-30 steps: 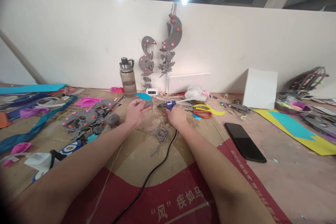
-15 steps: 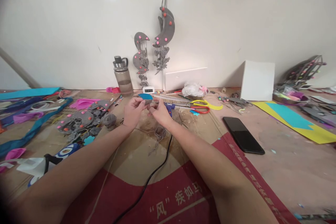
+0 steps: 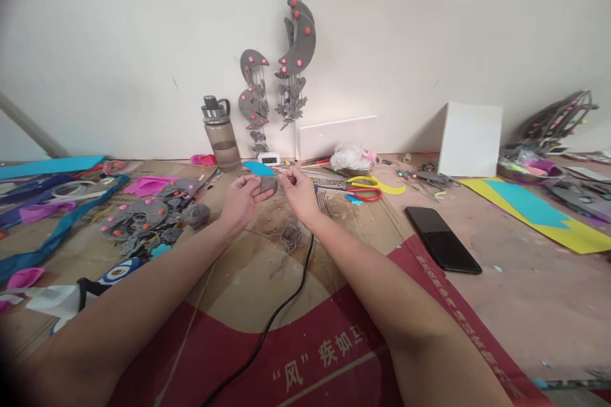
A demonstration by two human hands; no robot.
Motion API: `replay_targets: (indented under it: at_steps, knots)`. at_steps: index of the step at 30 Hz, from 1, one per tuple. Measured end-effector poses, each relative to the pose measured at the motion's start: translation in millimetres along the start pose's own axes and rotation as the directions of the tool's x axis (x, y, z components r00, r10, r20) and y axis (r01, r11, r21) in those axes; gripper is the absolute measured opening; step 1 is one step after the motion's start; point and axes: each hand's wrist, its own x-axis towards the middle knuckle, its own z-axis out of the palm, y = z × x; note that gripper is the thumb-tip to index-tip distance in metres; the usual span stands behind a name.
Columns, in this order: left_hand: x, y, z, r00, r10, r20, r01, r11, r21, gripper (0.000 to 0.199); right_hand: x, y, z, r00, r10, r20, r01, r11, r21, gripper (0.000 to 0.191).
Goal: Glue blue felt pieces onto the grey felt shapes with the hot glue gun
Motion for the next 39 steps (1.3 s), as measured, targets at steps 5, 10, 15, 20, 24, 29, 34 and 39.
replay_targets:
  at_steps: [5,10,15,20,24,29,34,39]
  knots:
    - [0.4,-2.3,0.2,0.999,-0.043,0.024,0.044,0.998,-0.035,0.021,2.2,2.3,-2.0,1.0,0.004,-0.016,-0.004,1.0,-0.019,0.021]
    - [0.7,-3.6,-0.6,0.997,-0.07,0.041,0.072,0.996,-0.053,0.017,2.5,4.1,-2.2,0.999,0.026,-0.021,-0.026,1.0,-0.002,0.023]
    - [-0.2,-3.0,0.0,0.995,-0.081,0.049,0.084,0.994,-0.065,0.015,1.9,3.0,-1.3,0.999,0.04,-0.021,-0.039,0.999,0.03,0.025]
    - [-0.2,-2.7,-0.5,0.995,-0.081,0.061,0.085,0.994,-0.064,0.017,2.9,3.0,-0.9,0.999,0.049,-0.007,-0.048,0.995,0.085,0.027]
    - [1.3,-3.2,-2.1,0.994,-0.091,0.06,0.095,0.993,-0.075,0.015,2.9,0.0,-0.3,0.997,0.068,0.033,-0.072,0.987,0.141,0.028]
    - [6.2,-3.5,-7.9,0.989,-0.132,0.074,0.137,0.988,-0.077,0.012,2.5,-3.3,-0.4,0.986,0.147,0.084,-0.162,0.958,0.234,0.03]
    - [12.4,-3.7,-16.1,0.969,-0.206,0.135,0.214,0.976,-0.051,0.012,1.7,-4.8,-2.4,0.952,0.257,0.166,-0.297,0.907,0.3,0.035]
    - [12.8,-6.5,-17.8,0.97,-0.197,0.145,0.209,0.976,-0.069,0.011,0.2,-4.6,-2.7,0.928,0.316,0.2,-0.367,0.873,0.323,0.037]
